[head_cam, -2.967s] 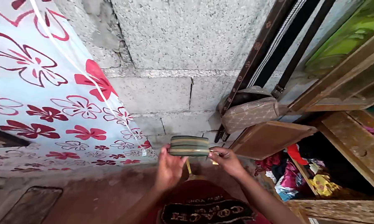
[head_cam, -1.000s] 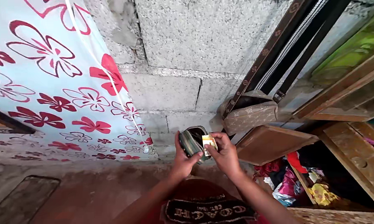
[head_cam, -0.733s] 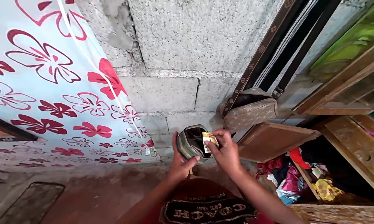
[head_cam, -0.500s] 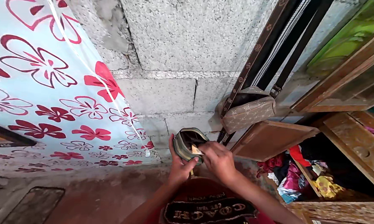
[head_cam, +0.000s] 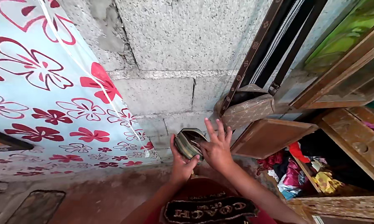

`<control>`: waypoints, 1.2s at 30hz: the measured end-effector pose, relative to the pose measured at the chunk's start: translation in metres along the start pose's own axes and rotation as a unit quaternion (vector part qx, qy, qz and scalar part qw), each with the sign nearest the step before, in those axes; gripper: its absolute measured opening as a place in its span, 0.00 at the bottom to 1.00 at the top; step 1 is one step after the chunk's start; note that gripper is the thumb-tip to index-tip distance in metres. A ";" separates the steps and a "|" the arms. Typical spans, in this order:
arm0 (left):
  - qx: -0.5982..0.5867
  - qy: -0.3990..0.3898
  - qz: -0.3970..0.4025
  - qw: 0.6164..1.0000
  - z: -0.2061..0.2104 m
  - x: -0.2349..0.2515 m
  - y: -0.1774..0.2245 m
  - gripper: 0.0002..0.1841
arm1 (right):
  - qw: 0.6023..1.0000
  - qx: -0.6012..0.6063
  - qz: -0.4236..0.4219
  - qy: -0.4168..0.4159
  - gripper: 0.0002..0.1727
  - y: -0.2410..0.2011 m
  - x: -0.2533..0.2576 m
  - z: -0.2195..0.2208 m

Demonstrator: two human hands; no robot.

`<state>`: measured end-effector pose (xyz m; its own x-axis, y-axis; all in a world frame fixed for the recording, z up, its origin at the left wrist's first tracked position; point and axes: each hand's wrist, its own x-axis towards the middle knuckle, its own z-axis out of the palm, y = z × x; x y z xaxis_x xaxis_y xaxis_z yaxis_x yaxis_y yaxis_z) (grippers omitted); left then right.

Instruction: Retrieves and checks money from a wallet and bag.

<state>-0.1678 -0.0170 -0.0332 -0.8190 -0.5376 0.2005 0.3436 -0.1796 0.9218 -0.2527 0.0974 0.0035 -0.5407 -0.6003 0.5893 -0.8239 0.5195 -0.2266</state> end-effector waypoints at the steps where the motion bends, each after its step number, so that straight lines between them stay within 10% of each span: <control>1: 0.007 0.001 -0.015 1.000 -0.002 0.001 0.000 0.65 | 0.998 -0.009 0.008 -0.061 0.11 0.000 0.003 -0.003; 4: 0.003 0.015 -0.097 0.995 -0.006 0.004 -0.003 0.64 | 0.965 0.048 0.041 -0.256 0.23 0.003 0.010 -0.017; 8: -0.052 0.083 -0.178 0.979 -0.009 0.012 0.003 0.49 | 0.976 0.209 -0.003 -0.052 0.33 0.023 -0.018 -0.003; 11: -0.081 0.093 -0.193 0.973 -0.011 0.014 0.008 0.38 | 0.923 0.342 0.101 -0.146 0.56 0.027 -0.031 0.003; 15: -0.142 0.074 -0.171 0.972 -0.009 0.017 -0.002 0.36 | 0.890 0.333 0.212 -0.229 0.28 0.002 -0.033 0.008; 22: -0.002 0.076 -0.113 0.991 -0.009 0.016 -0.029 0.43 | 0.839 0.317 0.219 -0.385 0.18 0.012 -0.040 -0.010; 24: 0.092 0.069 -0.043 0.992 -0.011 0.018 -0.034 0.59 | 0.771 0.439 0.291 -0.356 0.18 0.010 -0.048 -0.015; 29: 0.185 -0.030 0.101 0.977 -0.008 0.026 -0.045 0.58 | 0.504 0.657 0.520 -0.210 0.17 0.013 -0.036 -0.035; 36: 0.395 -0.273 0.244 0.843 -0.005 0.051 -0.034 0.54 | 0.458 0.673 0.540 -0.215 0.17 0.057 -0.033 -0.053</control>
<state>-0.2190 -0.0420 -0.0555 -0.8328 0.1084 0.5429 0.4629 0.6741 0.5755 -0.2726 0.1791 0.0123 -0.5017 -0.6503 -0.5704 0.7607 -0.0177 -0.6489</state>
